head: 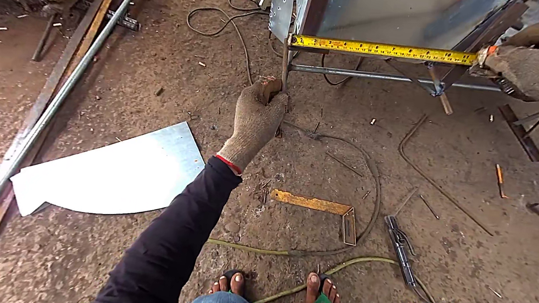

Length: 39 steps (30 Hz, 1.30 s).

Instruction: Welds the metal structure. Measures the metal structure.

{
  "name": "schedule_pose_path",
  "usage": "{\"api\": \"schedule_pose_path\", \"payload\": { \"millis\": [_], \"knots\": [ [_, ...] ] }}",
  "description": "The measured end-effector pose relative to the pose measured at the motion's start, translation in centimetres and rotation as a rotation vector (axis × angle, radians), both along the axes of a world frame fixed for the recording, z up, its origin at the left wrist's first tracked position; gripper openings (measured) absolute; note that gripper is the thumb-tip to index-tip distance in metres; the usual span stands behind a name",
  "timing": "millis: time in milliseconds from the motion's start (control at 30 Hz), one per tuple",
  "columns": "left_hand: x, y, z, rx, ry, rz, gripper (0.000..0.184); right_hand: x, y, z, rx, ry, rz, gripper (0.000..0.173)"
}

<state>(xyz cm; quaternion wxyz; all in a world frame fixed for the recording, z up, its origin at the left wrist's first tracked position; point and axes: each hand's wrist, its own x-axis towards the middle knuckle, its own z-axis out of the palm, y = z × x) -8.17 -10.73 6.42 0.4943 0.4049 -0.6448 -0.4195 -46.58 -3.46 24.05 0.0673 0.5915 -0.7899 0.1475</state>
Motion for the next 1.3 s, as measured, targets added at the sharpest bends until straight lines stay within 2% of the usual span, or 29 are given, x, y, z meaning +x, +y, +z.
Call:
{"api": "schedule_pose_path", "payload": {
  "millis": [200,267,367,500,633,700,833,967,1100,1300],
  "knots": [
    [-0.2,-0.2,-0.4,-0.034,-0.058,0.056,0.019,-0.7,-0.1,-0.1,-0.005,-0.013,0.029,0.061],
    [-0.3,-0.3,-0.6,-0.050,-0.125,0.082,0.022,-0.2,0.1,0.1,-0.017,-0.045,0.042,0.057],
    [0.1,0.0,-0.3,-0.048,-0.199,0.101,0.022,3.8,1.1,1.3,-0.043,-0.217,0.122,0.040],
    [1.8,3.0,1.7,-0.024,-0.269,-0.004,0.021,9.7,1.2,2.8,-0.001,-0.280,0.220,0.031],
    [2.1,2.8,2.7,0.018,-0.249,-0.018,0.019,9.8,-1.9,3.2,-0.087,-0.319,0.304,0.027],
    [2.9,3.4,3.2,0.032,-0.281,-0.054,0.017,9.8,-2.5,3.5,-0.061,-0.283,0.316,0.029],
    [3.4,3.6,4.2,0.082,-0.299,-0.103,0.019,10.4,-3.1,1.7,0.041,-0.195,0.435,0.028],
    [1.9,2.4,5.0,0.116,-0.335,-0.045,0.012,11.8,-4.1,-1.9,0.111,-0.052,0.489,0.029],
    [0.5,-0.1,2.7,0.054,-0.277,-0.003,0.009,12.0,-4.3,-3.3,0.164,-0.073,0.500,0.029],
    [0.1,-0.2,2.0,0.011,-0.235,0.011,0.009,11.9,-5.3,-3.7,0.138,-0.060,0.515,0.035]
  ]
}}
